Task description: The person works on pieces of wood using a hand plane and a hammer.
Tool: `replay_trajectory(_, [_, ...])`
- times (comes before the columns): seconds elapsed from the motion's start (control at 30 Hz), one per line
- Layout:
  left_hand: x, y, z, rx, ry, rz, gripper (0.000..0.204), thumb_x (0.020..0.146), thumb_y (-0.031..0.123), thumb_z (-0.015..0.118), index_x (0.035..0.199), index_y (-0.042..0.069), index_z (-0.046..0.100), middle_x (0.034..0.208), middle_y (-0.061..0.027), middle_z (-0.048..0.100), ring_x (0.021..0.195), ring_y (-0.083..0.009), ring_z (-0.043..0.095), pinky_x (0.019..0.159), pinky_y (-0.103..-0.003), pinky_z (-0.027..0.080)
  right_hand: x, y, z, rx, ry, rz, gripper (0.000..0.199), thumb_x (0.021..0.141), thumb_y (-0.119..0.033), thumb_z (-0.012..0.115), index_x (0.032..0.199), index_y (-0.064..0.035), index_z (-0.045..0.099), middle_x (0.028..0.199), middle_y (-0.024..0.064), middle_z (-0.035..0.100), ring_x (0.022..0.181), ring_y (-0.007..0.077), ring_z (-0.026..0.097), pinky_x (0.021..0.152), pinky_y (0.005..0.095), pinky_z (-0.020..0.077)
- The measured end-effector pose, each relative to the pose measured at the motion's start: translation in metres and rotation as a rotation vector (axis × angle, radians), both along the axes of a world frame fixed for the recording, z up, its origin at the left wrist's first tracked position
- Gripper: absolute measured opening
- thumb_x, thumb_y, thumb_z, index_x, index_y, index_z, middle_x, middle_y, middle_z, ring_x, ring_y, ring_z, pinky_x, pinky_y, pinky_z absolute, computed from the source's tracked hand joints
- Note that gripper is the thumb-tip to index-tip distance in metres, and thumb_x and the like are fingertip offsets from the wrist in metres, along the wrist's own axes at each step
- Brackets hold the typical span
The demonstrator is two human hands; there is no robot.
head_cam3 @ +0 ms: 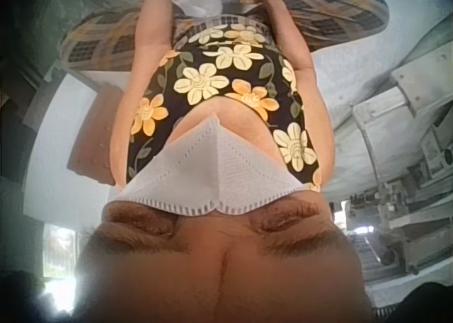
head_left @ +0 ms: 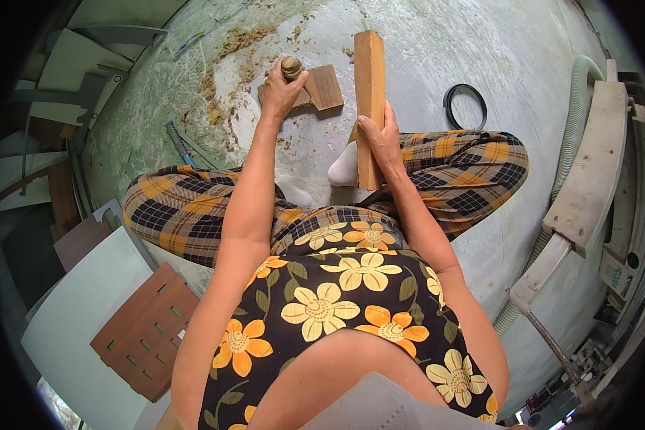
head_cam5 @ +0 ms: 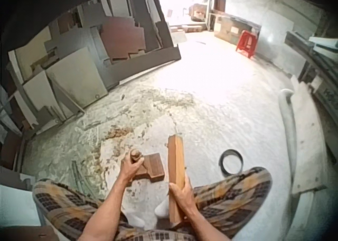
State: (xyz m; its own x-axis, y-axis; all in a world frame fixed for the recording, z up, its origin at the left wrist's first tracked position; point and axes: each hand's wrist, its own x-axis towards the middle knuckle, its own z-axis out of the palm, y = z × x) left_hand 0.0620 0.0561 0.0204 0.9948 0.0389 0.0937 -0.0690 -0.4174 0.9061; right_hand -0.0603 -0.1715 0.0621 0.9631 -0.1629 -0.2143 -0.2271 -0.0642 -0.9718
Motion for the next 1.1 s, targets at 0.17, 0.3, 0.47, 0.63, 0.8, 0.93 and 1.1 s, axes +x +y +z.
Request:
replay_trajectory(0.17, [-0.001, 0.0, -0.004, 0.01, -0.016, -0.016, 0.03, 0.084, 0.023, 0.074, 0.105, 0.004, 0.063, 0.094, -0.0121, 0.072, 0.089, -0.0247, 0.07, 0.082, -0.037, 0.055, 0.0, 0.0, 0.0, 0.008, -0.002, 0.007, 0.062, 0.084, -0.029, 0.069, 0.134, 0.0007, 0.045, 0.108, 0.0145, 0.063, 0.094, 0.021, 0.063, 0.084, 0.0359, 0.0519])
replay_trajectory(0.3, [-0.003, -0.004, -0.001, 0.005, -0.015, -0.016, 0.03, 0.084, 0.023, 0.074, 0.105, 0.004, 0.063, 0.094, -0.0124, 0.072, 0.088, -0.0252, 0.07, 0.081, -0.038, 0.055, -0.001, 0.001, 0.003, 0.006, 0.001, -0.004, 0.062, 0.084, -0.029, 0.069, 0.134, 0.0007, 0.045, 0.109, 0.0148, 0.063, 0.094, 0.0212, 0.063, 0.085, 0.0358, 0.0519])
replay_trajectory(0.47, [-0.006, -0.006, 0.008, 0.09, -0.028, 0.0, 0.032, 0.084, 0.023, 0.074, 0.106, 0.004, 0.062, 0.093, -0.0128, 0.071, 0.087, -0.026, 0.069, 0.08, -0.038, 0.055, -0.002, 0.001, 0.004, -0.038, 0.0, 0.002, 0.063, 0.084, -0.029, 0.069, 0.134, 0.0011, 0.045, 0.11, 0.0152, 0.063, 0.095, 0.0212, 0.063, 0.085, 0.0356, 0.0519])
replay_trajectory(0.63, [-0.008, -0.008, 0.015, 0.078, 0.023, 0.007, 0.029, 0.085, 0.02, 0.074, 0.107, 0.005, 0.063, 0.096, -0.0083, 0.071, 0.089, -0.0203, 0.068, 0.083, -0.034, 0.054, -0.003, 0.001, -0.001, -0.008, 0.022, 0.015, 0.067, 0.084, -0.03, 0.069, 0.137, 0.0016, 0.043, 0.112, 0.016, 0.063, 0.097, 0.0222, 0.063, 0.086, 0.0359, 0.0521])
replay_trajectory(0.8, [-0.008, -0.009, 0.019, 0.096, 0.051, 0.01, 0.025, 0.087, 0.019, 0.073, 0.108, 0.008, 0.064, 0.098, -0.0039, 0.071, 0.093, -0.0148, 0.068, 0.086, -0.031, 0.053, -0.004, 0.0, -0.005, -0.038, 0.011, 0.019, 0.068, 0.084, -0.03, 0.069, 0.138, 0.0015, 0.043, 0.112, 0.0166, 0.063, 0.098, 0.023, 0.064, 0.087, 0.0366, 0.052])
replay_trajectory(0.93, [-0.007, -0.01, 0.019, 0.128, 0.077, 0.011, 0.032, 0.087, 0.025, 0.075, 0.112, 0.008, 0.063, 0.1, -0.0055, 0.072, 0.094, -0.0171, 0.069, 0.086, -0.033, 0.053, -0.005, 0.002, -0.003, -0.08, -0.007, 0.026, 0.068, 0.084, -0.03, 0.069, 0.138, 0.0009, 0.042, 0.114, 0.0176, 0.063, 0.1, 0.024, 0.064, 0.089, 0.0372, 0.0517])
replay_trajectory(1.1, [-0.005, -0.012, 0.019, 0.142, 0.051, 0.016, 0.041, 0.087, 0.031, 0.076, 0.117, 0.008, 0.062, 0.104, -0.0076, 0.073, 0.096, -0.0208, 0.069, 0.086, -0.036, 0.053, -0.006, 0.004, 0.001, -0.075, -0.012, 0.049, 0.067, 0.084, -0.029, 0.069, 0.138, 0.001, 0.042, 0.115, 0.0176, 0.063, 0.1, 0.0243, 0.064, 0.089, 0.0374, 0.0517])
